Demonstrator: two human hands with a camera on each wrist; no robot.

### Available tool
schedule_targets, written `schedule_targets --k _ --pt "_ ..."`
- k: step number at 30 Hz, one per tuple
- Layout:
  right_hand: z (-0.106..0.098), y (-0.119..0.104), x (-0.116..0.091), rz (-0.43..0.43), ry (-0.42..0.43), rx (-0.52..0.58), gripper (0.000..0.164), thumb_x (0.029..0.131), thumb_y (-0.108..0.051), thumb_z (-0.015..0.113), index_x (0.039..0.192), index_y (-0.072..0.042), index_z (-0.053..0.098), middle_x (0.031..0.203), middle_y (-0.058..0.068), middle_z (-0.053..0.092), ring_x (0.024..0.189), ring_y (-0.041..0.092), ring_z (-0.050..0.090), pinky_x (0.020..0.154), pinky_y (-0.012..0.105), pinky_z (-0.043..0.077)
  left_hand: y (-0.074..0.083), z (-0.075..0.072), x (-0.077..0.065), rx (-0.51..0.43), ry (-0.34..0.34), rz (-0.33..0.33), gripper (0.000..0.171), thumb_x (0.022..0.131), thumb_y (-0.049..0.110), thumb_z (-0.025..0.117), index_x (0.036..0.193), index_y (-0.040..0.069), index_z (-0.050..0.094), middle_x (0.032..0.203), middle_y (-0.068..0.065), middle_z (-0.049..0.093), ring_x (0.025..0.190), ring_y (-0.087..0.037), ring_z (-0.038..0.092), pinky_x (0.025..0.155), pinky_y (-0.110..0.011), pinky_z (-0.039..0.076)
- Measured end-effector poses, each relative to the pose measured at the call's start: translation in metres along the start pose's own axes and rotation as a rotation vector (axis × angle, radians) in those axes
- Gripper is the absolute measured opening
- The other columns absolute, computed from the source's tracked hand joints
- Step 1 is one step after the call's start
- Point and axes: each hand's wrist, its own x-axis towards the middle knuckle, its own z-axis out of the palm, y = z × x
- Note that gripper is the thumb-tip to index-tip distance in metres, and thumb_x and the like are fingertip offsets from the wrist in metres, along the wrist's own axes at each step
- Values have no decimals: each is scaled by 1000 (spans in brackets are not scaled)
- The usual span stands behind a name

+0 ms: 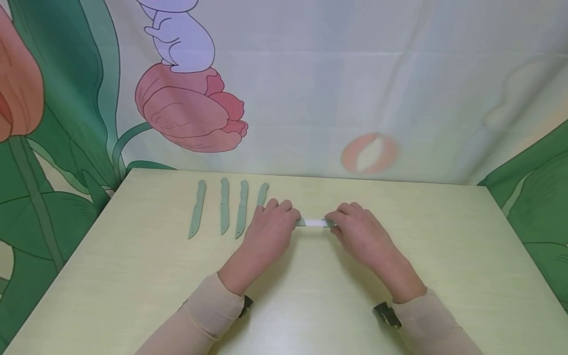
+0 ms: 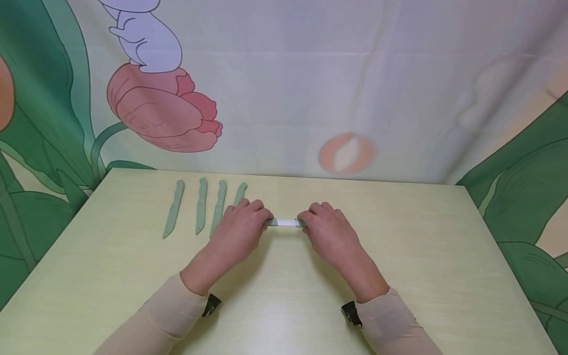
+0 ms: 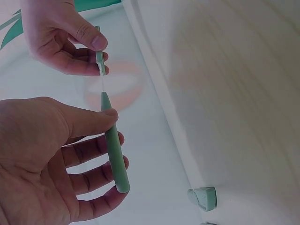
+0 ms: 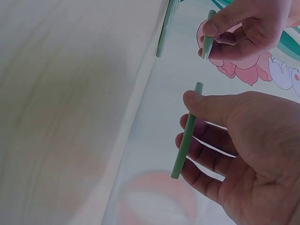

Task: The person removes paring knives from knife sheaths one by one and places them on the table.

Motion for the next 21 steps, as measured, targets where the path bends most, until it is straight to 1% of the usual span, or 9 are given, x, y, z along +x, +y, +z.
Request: schedule_targets --k 9,21 --pt "1 0 0 -3 9 4 28 86 -2 87 112 -9 79 99 2 69 84 24 59 66 34 49 1 0 -1 8 5 5 13 101 11 73 111 16 79 93 0 62 83 -22 51 68 -36 45" --pt "2 2 -1 -6 12 3 29 85 -2 88 112 -8 78 98 3 69 84 25 59 68 35 51 1 -2 0 9 -13 -10 14 101 8 71 110 16 78 94 0 62 85 -23 53 69 -36 45"
